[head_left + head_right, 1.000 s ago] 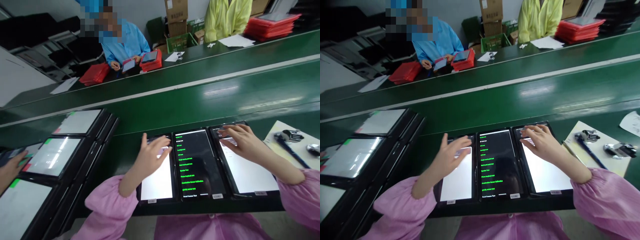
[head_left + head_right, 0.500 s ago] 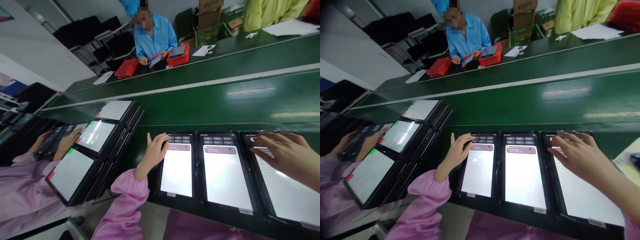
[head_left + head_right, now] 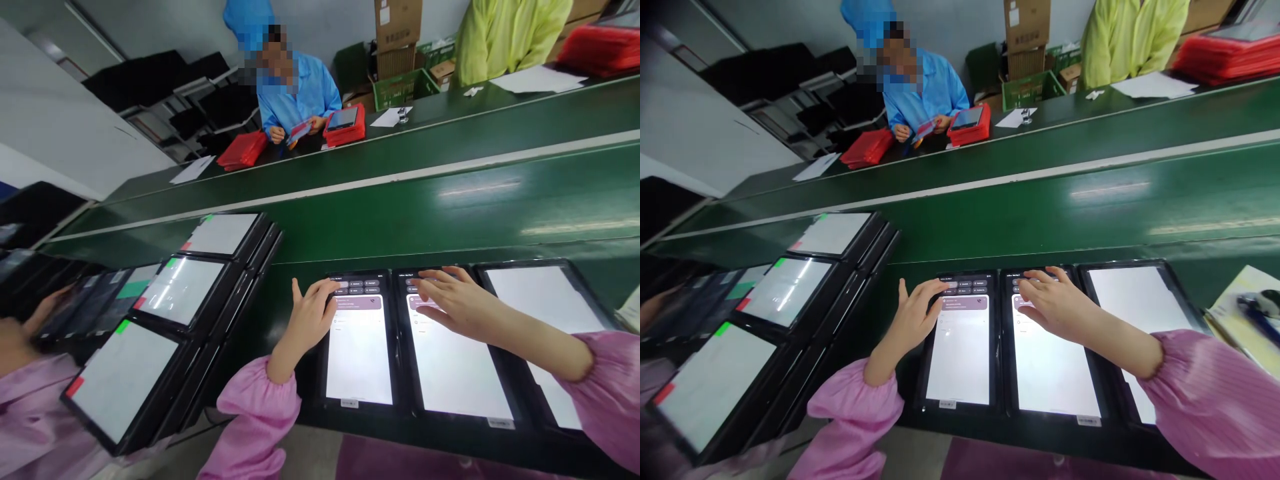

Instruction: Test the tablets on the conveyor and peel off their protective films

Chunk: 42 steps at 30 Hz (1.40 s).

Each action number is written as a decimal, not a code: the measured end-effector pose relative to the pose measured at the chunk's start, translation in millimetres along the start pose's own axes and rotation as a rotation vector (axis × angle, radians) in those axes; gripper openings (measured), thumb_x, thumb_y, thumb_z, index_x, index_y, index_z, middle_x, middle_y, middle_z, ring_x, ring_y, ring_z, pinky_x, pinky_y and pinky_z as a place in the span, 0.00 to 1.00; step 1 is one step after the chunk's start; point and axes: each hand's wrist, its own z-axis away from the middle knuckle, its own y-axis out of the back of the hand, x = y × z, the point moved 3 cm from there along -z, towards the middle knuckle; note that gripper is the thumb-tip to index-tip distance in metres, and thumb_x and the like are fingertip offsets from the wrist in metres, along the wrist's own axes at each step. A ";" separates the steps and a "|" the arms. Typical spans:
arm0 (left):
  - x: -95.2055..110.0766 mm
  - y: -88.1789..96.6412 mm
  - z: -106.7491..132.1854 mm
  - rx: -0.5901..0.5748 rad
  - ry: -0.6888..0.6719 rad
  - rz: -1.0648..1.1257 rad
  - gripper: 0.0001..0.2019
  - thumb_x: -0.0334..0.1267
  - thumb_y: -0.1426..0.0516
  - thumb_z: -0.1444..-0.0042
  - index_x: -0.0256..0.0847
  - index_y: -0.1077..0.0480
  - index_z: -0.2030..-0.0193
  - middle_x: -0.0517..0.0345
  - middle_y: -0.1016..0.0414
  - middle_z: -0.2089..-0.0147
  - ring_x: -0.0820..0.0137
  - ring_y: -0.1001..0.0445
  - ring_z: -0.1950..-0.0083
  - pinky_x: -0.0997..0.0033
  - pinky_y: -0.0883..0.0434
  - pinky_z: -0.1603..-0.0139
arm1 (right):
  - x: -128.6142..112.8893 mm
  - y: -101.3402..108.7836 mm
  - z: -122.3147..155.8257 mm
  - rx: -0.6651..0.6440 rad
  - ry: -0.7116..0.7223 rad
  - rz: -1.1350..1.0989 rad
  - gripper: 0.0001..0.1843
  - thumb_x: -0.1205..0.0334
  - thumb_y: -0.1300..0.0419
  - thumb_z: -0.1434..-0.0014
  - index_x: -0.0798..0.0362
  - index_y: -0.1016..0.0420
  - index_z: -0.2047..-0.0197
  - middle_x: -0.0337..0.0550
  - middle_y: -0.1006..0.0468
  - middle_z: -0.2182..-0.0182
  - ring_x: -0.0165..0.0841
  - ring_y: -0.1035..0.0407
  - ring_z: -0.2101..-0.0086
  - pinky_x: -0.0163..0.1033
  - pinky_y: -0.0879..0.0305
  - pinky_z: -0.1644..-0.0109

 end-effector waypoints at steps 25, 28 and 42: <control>22.7 -6.7 7.1 0.160 -0.317 0.058 0.18 0.37 0.52 0.26 0.49 0.36 0.33 0.50 0.18 0.39 0.60 0.16 0.42 0.30 0.43 0.22 | 55.3 117.4 159.1 0.248 -0.397 0.165 0.15 0.64 0.56 0.23 0.50 0.27 0.50 0.50 0.17 0.57 0.42 0.21 0.58 0.44 0.29 0.62; 25.2 -12.7 7.3 0.142 -0.277 0.084 0.18 0.37 0.53 0.27 0.49 0.34 0.34 0.51 0.18 0.40 0.60 0.17 0.41 0.31 0.44 0.21 | 58.6 108.2 168.9 0.218 -0.354 0.197 0.15 0.60 0.55 0.23 0.49 0.27 0.52 0.50 0.17 0.58 0.46 0.21 0.59 0.49 0.32 0.60; 65.7 -26.9 -4.3 -0.006 -0.271 -0.009 0.20 0.32 0.55 0.28 0.44 0.29 0.37 0.50 0.18 0.40 0.59 0.21 0.35 0.28 0.60 0.18 | 24.6 56.9 93.3 0.121 -0.185 -0.087 0.21 0.53 0.58 0.19 0.49 0.26 0.50 0.45 0.16 0.56 0.43 0.23 0.48 0.49 0.33 0.51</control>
